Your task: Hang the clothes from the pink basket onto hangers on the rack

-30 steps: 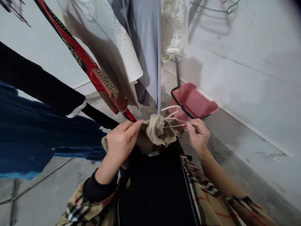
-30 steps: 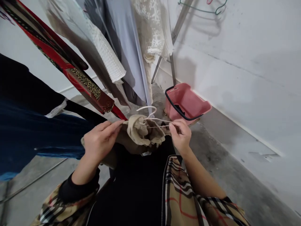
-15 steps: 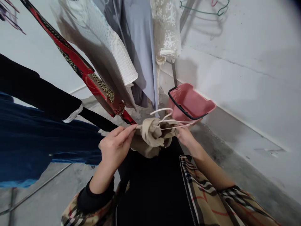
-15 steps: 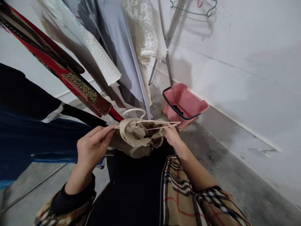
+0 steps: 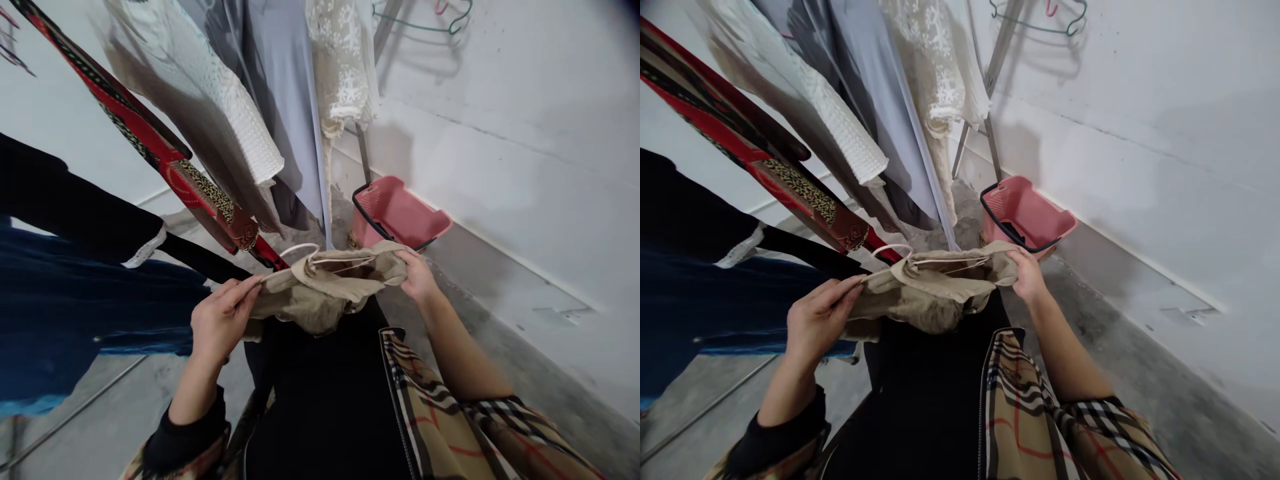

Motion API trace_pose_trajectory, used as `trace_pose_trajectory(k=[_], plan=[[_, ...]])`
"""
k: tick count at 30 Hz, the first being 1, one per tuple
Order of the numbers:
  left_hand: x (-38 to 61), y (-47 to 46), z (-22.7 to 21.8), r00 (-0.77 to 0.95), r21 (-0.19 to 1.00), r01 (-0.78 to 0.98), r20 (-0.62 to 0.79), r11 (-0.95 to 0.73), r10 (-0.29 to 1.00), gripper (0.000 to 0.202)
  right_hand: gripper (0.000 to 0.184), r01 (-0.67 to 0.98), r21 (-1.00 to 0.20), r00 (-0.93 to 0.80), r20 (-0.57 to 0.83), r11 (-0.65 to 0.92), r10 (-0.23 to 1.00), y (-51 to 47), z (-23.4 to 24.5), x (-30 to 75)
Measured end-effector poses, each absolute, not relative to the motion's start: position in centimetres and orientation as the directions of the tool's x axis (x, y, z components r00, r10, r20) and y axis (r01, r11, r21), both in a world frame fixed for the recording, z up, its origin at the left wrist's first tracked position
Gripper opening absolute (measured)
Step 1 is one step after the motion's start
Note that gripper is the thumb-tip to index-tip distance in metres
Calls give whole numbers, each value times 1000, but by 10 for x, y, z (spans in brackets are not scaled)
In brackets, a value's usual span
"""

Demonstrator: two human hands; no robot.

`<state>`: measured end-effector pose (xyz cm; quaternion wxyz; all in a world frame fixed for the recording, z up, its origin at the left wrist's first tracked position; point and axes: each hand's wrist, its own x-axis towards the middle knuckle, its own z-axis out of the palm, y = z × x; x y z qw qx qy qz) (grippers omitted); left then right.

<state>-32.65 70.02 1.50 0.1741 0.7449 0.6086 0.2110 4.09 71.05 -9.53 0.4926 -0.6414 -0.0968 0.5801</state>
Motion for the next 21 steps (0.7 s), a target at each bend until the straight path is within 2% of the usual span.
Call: trace_pose_trajectory(k=[4,6,7,9,10,11,13,15,16,18,19,21], plan=[[-326,694,6,193,337,915,123,-224,973,24,28,-344,-796,238,-587,-498,774,706,-82,40],[-324,692,1,186,265,939,145,-219,972,24,27,-225,-828,81,-541,-513,837,701,-63,41],[-323,692,-1,170,263,943,152,-206,974,23,27,-113,-856,-64,-500,-504,864,699,-52,43],[-322,692,-4,117,353,921,154,-166,981,24,31,146,-908,-404,-417,-392,814,697,-28,48],[-322,693,-5,90,429,891,147,-145,985,24,33,247,-920,-513,-390,-304,764,698,-18,51],[-322,693,-6,67,509,852,133,-126,989,24,34,318,-921,-544,-372,-226,752,699,-10,53],[-322,695,-6,53,636,765,102,-106,993,24,33,406,-907,-387,-281,-112,878,703,-1,56],[-321,696,-6,72,704,701,89,-114,993,23,36,499,-867,-139,-64,14,988,709,-1,55],[-320,696,-5,84,722,681,89,-122,993,22,41,557,-826,-89,42,85,995,711,-4,53],[-318,697,-2,103,745,654,89,-135,991,21,50,662,-715,-180,139,225,974,716,-9,48],[-317,697,0,110,752,644,89,-139,990,21,50,694,-663,-262,130,281,956,718,-12,45],[-315,697,3,114,761,634,85,-138,990,20,39,719,-597,-389,79,357,918,720,-17,40]])
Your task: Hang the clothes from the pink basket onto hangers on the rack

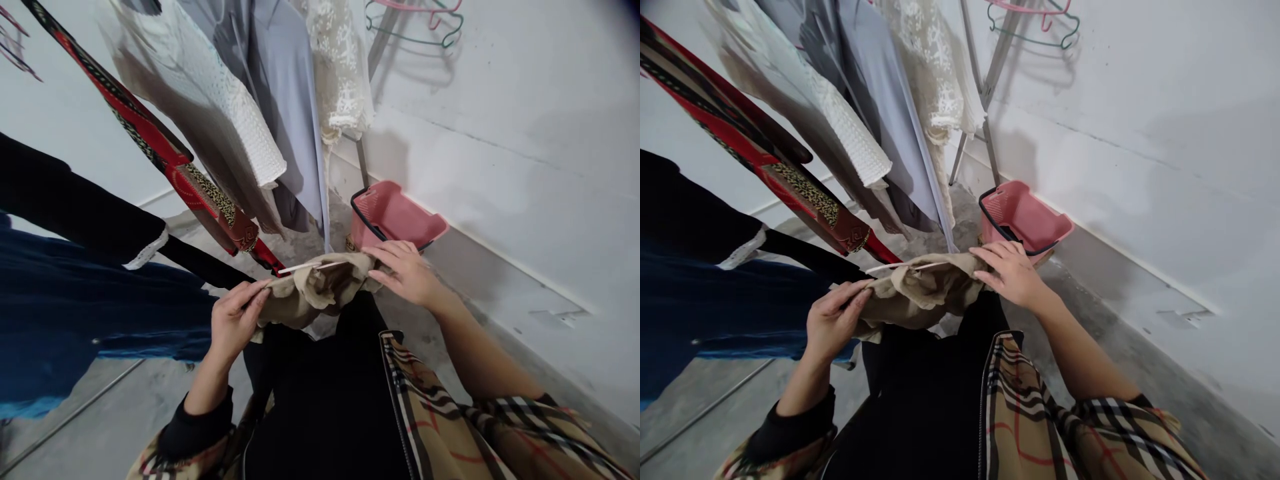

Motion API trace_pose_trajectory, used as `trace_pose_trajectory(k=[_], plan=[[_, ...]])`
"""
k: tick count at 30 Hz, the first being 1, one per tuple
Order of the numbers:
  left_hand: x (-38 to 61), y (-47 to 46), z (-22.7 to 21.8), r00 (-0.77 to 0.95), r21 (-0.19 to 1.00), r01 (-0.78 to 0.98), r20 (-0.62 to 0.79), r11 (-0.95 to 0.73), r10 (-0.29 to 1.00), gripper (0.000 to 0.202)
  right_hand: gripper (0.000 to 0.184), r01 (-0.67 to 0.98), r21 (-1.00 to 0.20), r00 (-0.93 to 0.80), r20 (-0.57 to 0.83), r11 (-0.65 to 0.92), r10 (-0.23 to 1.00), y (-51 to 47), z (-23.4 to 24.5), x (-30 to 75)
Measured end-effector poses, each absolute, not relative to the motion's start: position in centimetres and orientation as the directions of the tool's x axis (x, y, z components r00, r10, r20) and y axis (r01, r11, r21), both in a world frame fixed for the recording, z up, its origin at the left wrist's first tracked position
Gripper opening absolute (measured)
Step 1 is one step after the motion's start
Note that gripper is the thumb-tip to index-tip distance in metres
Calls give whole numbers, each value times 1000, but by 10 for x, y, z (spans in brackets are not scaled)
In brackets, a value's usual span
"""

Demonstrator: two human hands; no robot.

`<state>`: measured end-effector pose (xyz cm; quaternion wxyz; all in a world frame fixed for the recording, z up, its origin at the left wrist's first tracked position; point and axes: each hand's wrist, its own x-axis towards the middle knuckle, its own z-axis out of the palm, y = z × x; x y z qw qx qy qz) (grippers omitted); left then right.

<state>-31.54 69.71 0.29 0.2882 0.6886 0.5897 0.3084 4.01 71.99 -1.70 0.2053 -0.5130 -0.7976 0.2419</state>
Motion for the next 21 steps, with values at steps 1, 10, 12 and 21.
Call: trace_pose_trajectory(k=[1,10,12,21], plan=[[-315,697,4,113,763,633,82,-135,990,20,33,718,-584,-426,65,380,903,720,-19,38],[-303,698,1,85,786,613,33,-79,996,21,35,606,-695,-439,113,387,891,717,-13,14],[-303,699,-1,109,783,614,35,-95,993,22,34,604,-707,-427,105,369,898,717,-9,13],[-317,700,-5,85,701,703,89,-123,992,18,27,562,-778,-328,99,279,939,719,-6,29]])
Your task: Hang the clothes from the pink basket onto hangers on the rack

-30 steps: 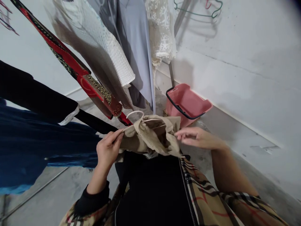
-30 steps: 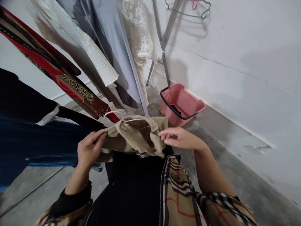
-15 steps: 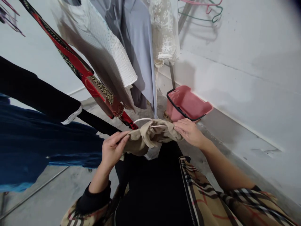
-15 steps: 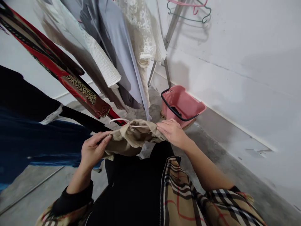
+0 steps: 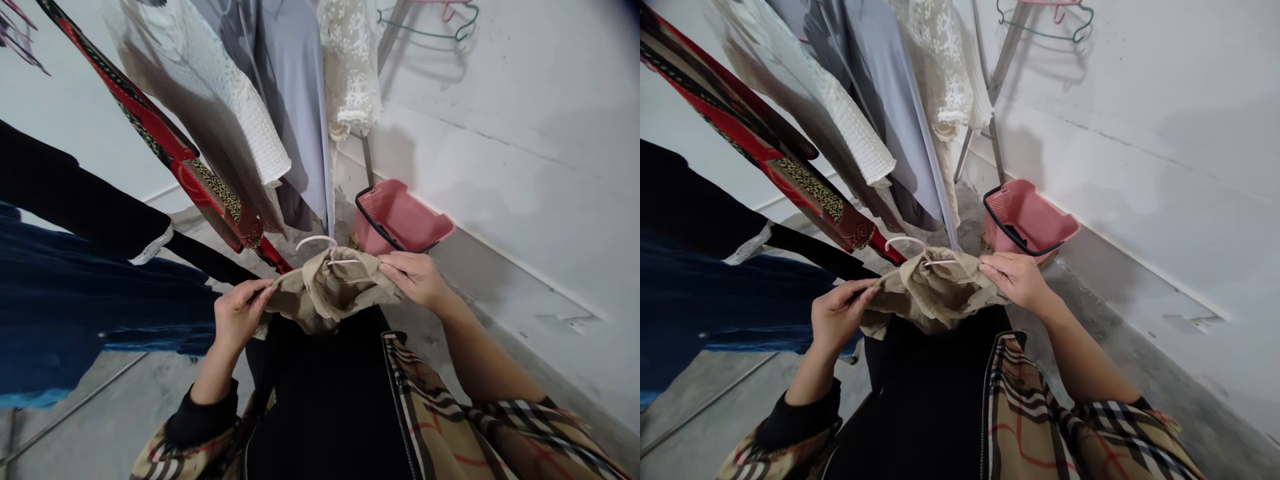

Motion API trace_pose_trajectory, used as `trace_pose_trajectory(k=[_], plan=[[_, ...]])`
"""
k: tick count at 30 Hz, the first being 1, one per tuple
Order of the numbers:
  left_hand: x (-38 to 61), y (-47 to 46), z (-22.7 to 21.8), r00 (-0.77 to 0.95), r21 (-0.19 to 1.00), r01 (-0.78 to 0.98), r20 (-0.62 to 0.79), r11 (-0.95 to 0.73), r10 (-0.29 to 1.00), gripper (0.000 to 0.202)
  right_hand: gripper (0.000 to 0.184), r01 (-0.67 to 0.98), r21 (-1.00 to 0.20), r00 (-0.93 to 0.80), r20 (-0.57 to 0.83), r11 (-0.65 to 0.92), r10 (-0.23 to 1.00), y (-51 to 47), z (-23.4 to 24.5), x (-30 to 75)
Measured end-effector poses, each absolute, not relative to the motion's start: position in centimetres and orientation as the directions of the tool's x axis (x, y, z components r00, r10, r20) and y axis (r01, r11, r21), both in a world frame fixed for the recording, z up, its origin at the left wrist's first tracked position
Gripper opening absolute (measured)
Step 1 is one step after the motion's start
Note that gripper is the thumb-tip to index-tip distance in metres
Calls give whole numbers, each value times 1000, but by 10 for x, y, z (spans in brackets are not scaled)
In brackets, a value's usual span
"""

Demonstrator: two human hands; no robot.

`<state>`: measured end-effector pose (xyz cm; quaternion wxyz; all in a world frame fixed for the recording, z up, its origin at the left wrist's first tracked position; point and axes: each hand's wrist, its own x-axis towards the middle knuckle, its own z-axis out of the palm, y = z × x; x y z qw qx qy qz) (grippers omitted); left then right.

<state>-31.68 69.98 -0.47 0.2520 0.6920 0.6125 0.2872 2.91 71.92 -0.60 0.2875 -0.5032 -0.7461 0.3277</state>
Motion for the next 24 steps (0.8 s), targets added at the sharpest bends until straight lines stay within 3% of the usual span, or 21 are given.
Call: trace_pose_trajectory(k=[13,21,24], plan=[[-326,698,-1,-46,860,510,17,9,999,12,21,458,-826,-348,175,330,921,717,-2,36],[-325,695,-15,-208,909,345,-171,236,963,28,23,465,-817,-364,175,341,915,713,-2,29],[-315,697,-22,-339,863,478,7,166,941,28,23,476,-827,-321,151,297,935,708,-7,20]])
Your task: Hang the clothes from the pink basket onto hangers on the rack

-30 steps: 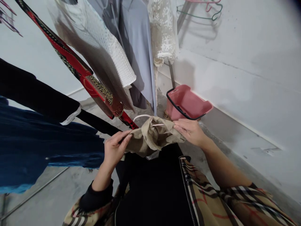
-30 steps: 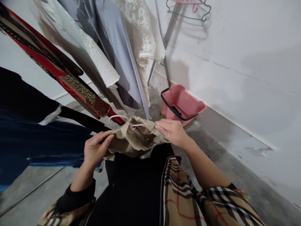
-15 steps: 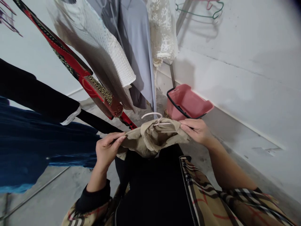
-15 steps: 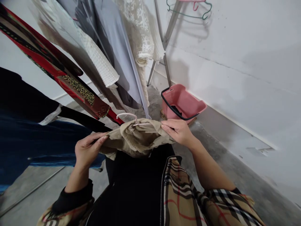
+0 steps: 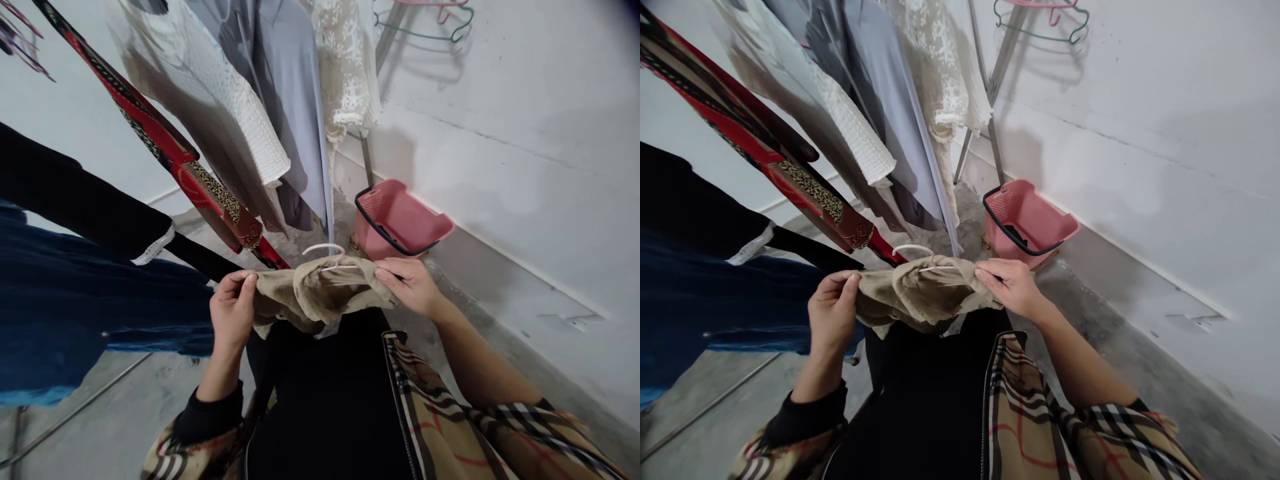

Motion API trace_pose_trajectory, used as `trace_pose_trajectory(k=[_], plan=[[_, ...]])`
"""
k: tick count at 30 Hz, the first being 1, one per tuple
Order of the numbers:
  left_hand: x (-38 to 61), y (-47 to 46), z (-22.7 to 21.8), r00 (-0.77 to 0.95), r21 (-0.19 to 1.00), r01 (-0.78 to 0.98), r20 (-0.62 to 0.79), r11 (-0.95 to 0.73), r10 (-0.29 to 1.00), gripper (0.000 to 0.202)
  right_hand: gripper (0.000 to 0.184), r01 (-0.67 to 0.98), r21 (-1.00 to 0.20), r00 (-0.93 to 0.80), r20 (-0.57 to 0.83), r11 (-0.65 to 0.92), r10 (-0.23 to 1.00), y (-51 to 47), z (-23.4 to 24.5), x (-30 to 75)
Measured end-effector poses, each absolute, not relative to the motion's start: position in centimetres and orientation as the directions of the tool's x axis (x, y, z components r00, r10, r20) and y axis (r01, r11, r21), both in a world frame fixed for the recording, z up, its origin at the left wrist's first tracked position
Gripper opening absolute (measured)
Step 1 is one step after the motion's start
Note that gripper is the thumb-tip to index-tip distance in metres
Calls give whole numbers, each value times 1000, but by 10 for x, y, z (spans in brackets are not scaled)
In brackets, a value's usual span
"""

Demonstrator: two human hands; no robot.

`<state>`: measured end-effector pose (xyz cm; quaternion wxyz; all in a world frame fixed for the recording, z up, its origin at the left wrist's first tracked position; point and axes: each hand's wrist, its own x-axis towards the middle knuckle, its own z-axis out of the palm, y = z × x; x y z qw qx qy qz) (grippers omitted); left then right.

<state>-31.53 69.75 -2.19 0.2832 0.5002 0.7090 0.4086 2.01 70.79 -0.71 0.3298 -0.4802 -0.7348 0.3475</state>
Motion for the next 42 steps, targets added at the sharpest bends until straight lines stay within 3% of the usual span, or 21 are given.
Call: trace_pose_trajectory(k=[3,5,8,10,12,16,20,22,25,29,33,38,42], plan=[[-297,696,-23,-247,659,751,328,-34,912,28,23,506,-827,-249,130,243,960,704,-13,10],[-282,691,-23,-136,566,816,385,-117,913,32,24,521,-827,-205,118,211,972,701,-17,5],[-260,686,-27,-67,606,788,259,-108,964,42,25,523,-829,-189,113,197,976,698,-21,-1],[-250,686,-33,-117,665,746,173,-28,978,45,25,531,-820,-192,130,214,973,695,-23,-4],[-245,689,-38,-194,723,690,136,36,972,35,25,554,-798,-204,145,236,968,693,-25,-6],[-256,705,-36,-244,693,720,199,40,949,9,25,648,-721,-203,147,246,968,688,-28,-6],[-267,717,-24,-200,519,855,365,-20,909,13,27,685,-678,-236,137,265,962,686,-32,-6],[-264,715,-19,-88,478,875,317,-79,944,18,26,684,-688,-189,153,242,970,687,-35,-6],[-259,707,-19,99,510,835,232,-208,968,24,25,656,-730,-121,154,195,981,689,-38,-4],[-268,706,-25,158,453,846,291,-281,944,43,26,562,-810,-173,83,167,981,689,-38,5],[-283,709,-33,292,439,819,233,-368,928,27,27,466,-875,-188,43,127,981,689,-33,10],[-285,703,-34,273,557,747,239,-362,932,27,27,401,-905,-198,67,143,978,694,-20,10],[-278,700,-29,309,528,753,242,-392,920,27,26,366,-919,-140,97,143,985,698,-13,3]])
